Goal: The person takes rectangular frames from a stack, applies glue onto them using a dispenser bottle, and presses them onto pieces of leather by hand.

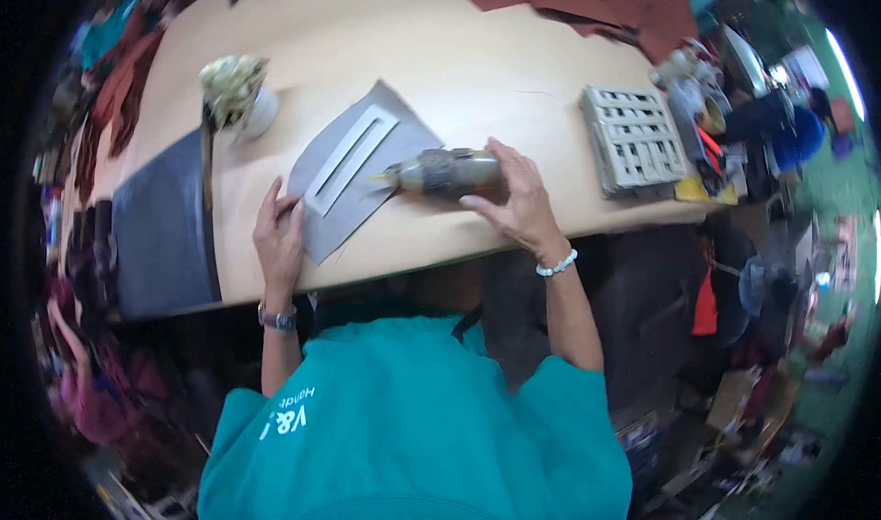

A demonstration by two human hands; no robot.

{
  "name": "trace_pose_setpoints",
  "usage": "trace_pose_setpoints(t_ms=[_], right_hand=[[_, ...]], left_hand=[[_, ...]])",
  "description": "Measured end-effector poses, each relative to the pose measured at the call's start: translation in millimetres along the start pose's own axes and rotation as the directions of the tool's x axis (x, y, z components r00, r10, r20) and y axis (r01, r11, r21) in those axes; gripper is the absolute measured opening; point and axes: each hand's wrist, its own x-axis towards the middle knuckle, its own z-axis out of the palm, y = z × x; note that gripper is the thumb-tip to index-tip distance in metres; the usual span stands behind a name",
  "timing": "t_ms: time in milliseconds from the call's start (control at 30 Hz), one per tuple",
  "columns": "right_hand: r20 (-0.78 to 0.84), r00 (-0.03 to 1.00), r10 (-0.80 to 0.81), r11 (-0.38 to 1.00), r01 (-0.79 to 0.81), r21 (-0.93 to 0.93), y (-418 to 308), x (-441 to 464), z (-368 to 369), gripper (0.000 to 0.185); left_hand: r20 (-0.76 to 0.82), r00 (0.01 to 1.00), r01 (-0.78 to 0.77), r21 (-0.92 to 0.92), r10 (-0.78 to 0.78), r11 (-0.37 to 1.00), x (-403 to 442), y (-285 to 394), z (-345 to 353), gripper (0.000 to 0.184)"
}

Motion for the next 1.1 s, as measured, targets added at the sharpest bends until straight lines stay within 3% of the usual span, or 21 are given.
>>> trace_pose_setpoints(t_ms=[67,100,200,333,467,633,767,900,1100], right_hand=[[0.003,0.988,0.157,0.95,-0.152,0.274,16.8,2.2,12.2,0.06],[-0.024,0.986,0.165,0.868,-0.134,0.478,10.4,5.7,15.7,0.052],[0.069,0.988,0.141,0.955,-0.154,0.253,-14.7,13.5,10.7,0.055],[0.146,0.979,0.141,0.971,-0.165,0.173,-20.8,17.8,3.5,0.061],[-0.041,0.971,0.237,0.822,-0.178,0.54,-12.8,22.8,8.6,0.061],[-0.307,0.9,0.309,0.505,0.119,0.855,-26.2,56.3,23.7,0.051],[-0.342,0.862,0.375,0.574,0.074,0.815,-31.9,77.4,37.4,0.051],[-0.439,0.857,0.27,0.785,0.068,0.616,-34.2,85.2,51.8,0.053],[-0.452,0.87,0.196,0.88,0.047,0.473,-42.0,85.1,56.9,0.054]], left_hand=[[-0.008,1.0,-0.03,0.04,0.031,0.999,1.0,0.3,-0.5,0.049],[-0.018,0.999,-0.042,0.053,0.043,0.998,1.9,1.0,-0.1,0.049],[-0.02,0.997,-0.068,0.086,0.07,0.994,1.2,2.2,-2.5,0.05],[0.001,0.997,-0.077,0.078,0.077,0.994,0.2,-1.9,-4.0,0.05],[-0.018,0.994,-0.105,0.073,0.106,0.992,0.4,-4.9,-2.8,0.051],[-0.025,0.994,-0.104,0.073,0.106,0.992,0.3,-3.9,-3.1,0.051],[-0.014,0.995,-0.096,0.079,0.097,0.992,0.1,-3.7,-4.3,0.051],[-0.019,0.994,-0.106,0.077,0.107,0.991,0.0,-3.1,-4.7,0.052],[-0.017,0.995,-0.096,0.074,0.098,0.993,0.2,-3.5,-4.4,0.053]])
